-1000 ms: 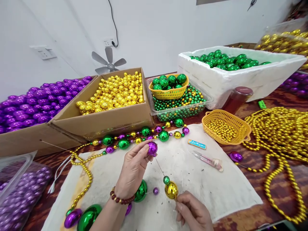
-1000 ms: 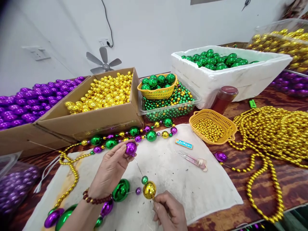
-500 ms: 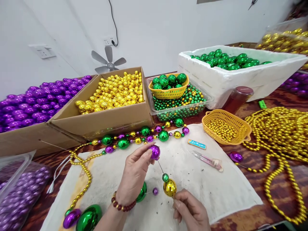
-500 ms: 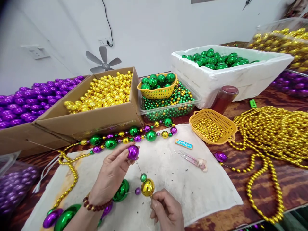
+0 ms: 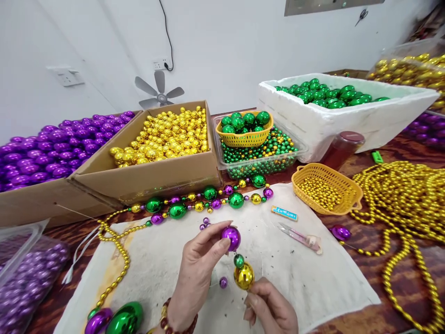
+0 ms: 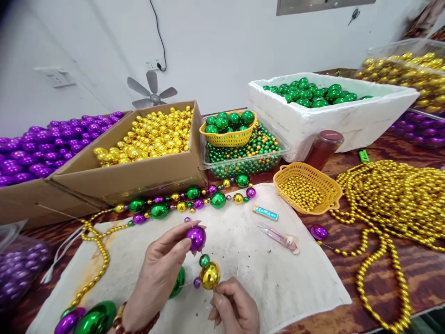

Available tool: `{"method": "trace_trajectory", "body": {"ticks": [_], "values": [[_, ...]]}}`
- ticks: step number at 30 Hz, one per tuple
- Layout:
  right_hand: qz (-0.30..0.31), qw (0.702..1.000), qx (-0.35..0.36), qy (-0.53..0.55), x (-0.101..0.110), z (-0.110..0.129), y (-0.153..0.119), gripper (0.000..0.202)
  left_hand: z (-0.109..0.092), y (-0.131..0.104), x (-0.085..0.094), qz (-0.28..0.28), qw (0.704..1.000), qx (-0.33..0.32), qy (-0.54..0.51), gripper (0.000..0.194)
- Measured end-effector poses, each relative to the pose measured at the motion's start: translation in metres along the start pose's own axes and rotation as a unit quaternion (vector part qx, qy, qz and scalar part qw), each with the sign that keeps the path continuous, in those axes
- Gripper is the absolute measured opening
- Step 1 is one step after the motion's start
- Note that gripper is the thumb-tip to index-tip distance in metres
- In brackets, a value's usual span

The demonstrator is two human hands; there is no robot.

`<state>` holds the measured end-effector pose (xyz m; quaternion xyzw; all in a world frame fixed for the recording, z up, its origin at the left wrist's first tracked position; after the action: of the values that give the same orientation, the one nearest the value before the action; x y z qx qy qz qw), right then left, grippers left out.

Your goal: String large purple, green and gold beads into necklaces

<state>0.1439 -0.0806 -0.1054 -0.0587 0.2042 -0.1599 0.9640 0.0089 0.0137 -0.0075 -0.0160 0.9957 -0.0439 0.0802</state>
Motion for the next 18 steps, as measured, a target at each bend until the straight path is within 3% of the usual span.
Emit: {"method": "trace_trajectory", "body": {"ticks": [5, 8, 11, 15, 18], "values": [[-0.022, 0.996, -0.065, 0.053, -0.003, 0.000, 0.007, 0.029, 0.006, -0.004, -0.013, 0.001, 0.998, 0.040, -0.052, 0.026], [-0.032, 0.994, -0.073, 0.079, -0.003, 0.002, 0.010, 0.034, 0.015, -0.006, -0.030, 0.009, 0.988, 0.092, -0.124, 0.025], [-0.023, 0.997, -0.063, 0.033, -0.002, 0.004, 0.012, 0.030, 0.029, -0.007, -0.048, 0.001, 0.979, 0.121, -0.162, 0.031], [0.028, 0.998, -0.040, -0.031, 0.003, 0.014, 0.016, 0.025, 0.048, -0.001, -0.064, -0.027, 0.982, 0.133, -0.127, 0.043], [0.072, 0.988, -0.039, -0.134, 0.021, 0.033, 0.028, 0.025, 0.052, 0.007, -0.078, 0.028, 0.985, 0.147, -0.088, 0.045]]}}
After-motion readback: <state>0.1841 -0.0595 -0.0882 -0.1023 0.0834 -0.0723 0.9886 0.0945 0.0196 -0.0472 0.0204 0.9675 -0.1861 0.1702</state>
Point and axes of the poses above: each hand's wrist, its own y-axis towards the middle knuckle, its own x-axis out of the back of the hand, z = x × y, the point moved 7 cm from there along y, towards the middle knuckle, and after that the axes turned 4 degrees about -z, right-handed, at the moved point
